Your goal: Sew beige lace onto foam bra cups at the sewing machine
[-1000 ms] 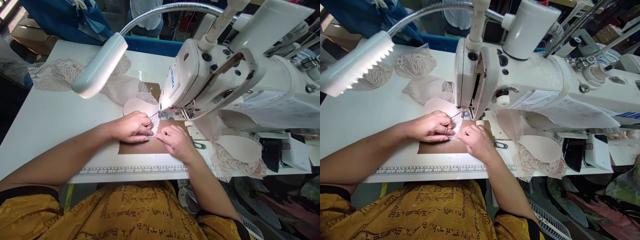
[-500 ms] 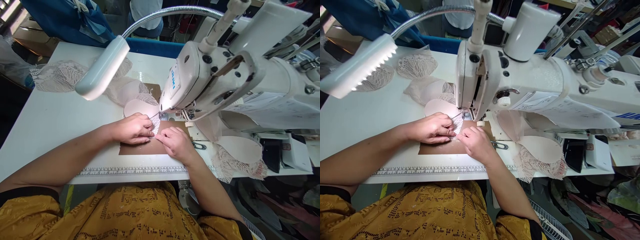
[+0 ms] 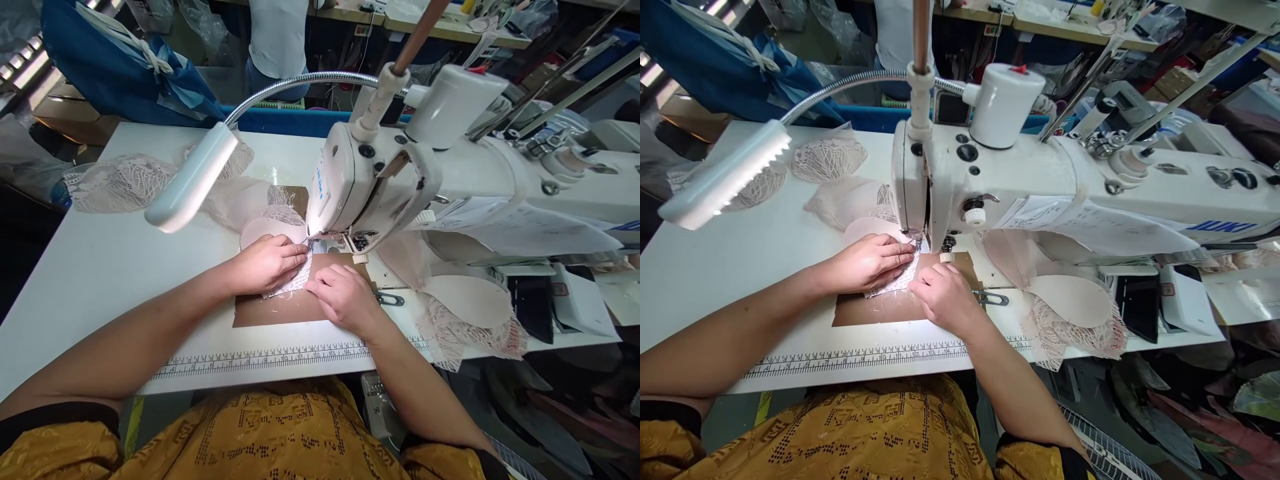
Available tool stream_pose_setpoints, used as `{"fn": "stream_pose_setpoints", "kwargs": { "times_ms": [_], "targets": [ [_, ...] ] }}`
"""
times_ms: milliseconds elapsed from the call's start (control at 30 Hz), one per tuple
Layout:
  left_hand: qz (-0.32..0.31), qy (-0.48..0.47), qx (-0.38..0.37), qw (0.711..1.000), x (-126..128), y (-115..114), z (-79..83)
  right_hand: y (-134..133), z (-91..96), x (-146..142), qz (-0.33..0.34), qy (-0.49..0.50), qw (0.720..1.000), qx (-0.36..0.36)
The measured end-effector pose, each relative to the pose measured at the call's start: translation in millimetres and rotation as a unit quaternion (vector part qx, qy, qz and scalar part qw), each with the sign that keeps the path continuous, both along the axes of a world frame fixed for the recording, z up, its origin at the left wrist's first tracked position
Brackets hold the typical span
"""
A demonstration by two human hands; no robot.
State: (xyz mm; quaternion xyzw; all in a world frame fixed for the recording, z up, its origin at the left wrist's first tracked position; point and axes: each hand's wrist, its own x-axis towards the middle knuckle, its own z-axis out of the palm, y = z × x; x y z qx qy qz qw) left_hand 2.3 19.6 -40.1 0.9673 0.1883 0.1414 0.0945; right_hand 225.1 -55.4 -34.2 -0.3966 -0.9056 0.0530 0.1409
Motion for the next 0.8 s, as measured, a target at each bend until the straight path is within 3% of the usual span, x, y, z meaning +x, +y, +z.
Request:
{"fn": "stream_pose_setpoints", "kwargs": {
  "times_ms": [267,800],
  "targets": [
    [0.024,0.005,0.019,1.000,1,1,1.8,2,-0.7,-1,-0.044,-0.024,0.999,-0.007],
    [0.008,0.032,0.044,0.998,-4,5,0.8,10,-3.8,-11,-0.146,-0.071,0.987,0.005]
  ]
}}
